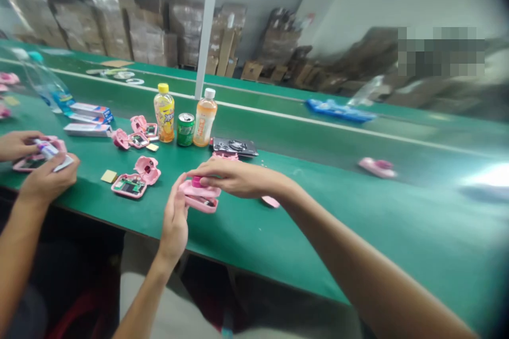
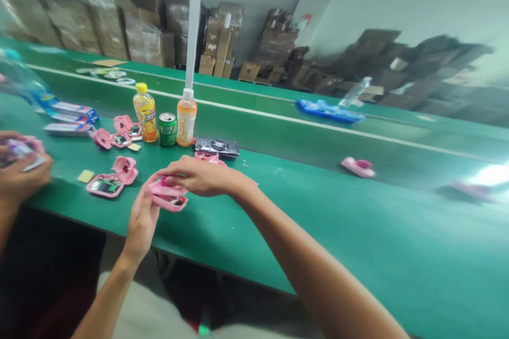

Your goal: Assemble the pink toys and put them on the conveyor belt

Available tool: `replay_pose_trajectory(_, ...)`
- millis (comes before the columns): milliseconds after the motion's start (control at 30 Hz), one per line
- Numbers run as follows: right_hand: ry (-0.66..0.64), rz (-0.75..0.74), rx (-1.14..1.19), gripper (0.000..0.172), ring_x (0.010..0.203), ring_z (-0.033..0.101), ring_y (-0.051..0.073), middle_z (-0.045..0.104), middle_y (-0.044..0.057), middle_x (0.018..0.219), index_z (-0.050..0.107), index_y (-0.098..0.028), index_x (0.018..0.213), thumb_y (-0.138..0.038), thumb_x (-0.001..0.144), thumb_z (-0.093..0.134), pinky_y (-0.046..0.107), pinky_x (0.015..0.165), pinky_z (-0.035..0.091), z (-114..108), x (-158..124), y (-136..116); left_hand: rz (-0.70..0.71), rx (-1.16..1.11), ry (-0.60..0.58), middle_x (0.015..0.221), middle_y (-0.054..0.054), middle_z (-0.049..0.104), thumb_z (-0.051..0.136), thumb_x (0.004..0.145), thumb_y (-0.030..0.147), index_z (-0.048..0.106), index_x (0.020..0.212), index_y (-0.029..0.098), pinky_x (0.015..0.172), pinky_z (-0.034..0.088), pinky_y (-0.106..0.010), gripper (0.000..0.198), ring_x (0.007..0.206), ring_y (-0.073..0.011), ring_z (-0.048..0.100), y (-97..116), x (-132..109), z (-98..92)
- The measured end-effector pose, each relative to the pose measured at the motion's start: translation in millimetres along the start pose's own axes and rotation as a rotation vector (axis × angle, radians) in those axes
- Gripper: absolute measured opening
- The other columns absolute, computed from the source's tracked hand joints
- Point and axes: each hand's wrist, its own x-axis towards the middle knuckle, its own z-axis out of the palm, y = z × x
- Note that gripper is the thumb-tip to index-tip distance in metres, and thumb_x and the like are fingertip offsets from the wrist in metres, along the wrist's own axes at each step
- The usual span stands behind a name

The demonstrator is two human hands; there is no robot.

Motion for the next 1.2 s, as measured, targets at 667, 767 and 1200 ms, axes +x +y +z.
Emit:
replay_pose_trajectory(667, 0.963, 0.365, 0.445, 0.02, 0.09, 0.071, 0.02, 0.076, 0.005, 0.102, 0.07, -0.021, 0.101, -0.035, 0.102, 0.055, 0.03, 0.081, 0.053, 111, -35, 18, 0.045, 0.159, 0.182, 0.108, -0.006, 0.066, 0.052, 0.097, 0.059, 0.056, 0.124, 0.023, 0.085, 0.055, -0.03, 0.045, 0.095, -0.0181, 0.067, -29, 13, 56.5)
replay_pose_trajectory(767, 0.999, 0.318, 0.332, 0.022, 0.104, 0.069, 0.022, 0.073, 0.007, 0.112, 0.071, -0.023, 0.106, -0.034, 0.104, 0.052, 0.032, 0.09, 0.053, 113, -43, 13, 0.059, 0.148, 0.165, 0.107, -0.005, 0.067, 0.05, 0.098, 0.059, 0.057, 0.119, 0.023, 0.081, 0.054, -0.028, 0.043, 0.093, -0.0171, 0.068, -24, 10, 59.5)
replay_pose_trajectory(1200, 1.129, 0.236, 0.516, 0.037, 0.129, 0.059, 0.025, 0.063, 0.009, 0.137, 0.064, -0.026, 0.129, -0.045, 0.097, 0.06, 0.041, 0.102, 0.055, 95, -72, 24, 0.007, 0.072, 0.114, 0.106, -0.005, 0.067, 0.049, 0.097, 0.064, 0.06, 0.116, 0.022, 0.073, 0.054, -0.026, 0.048, 0.083, -0.0162, 0.067, -24, -8, 68.6)
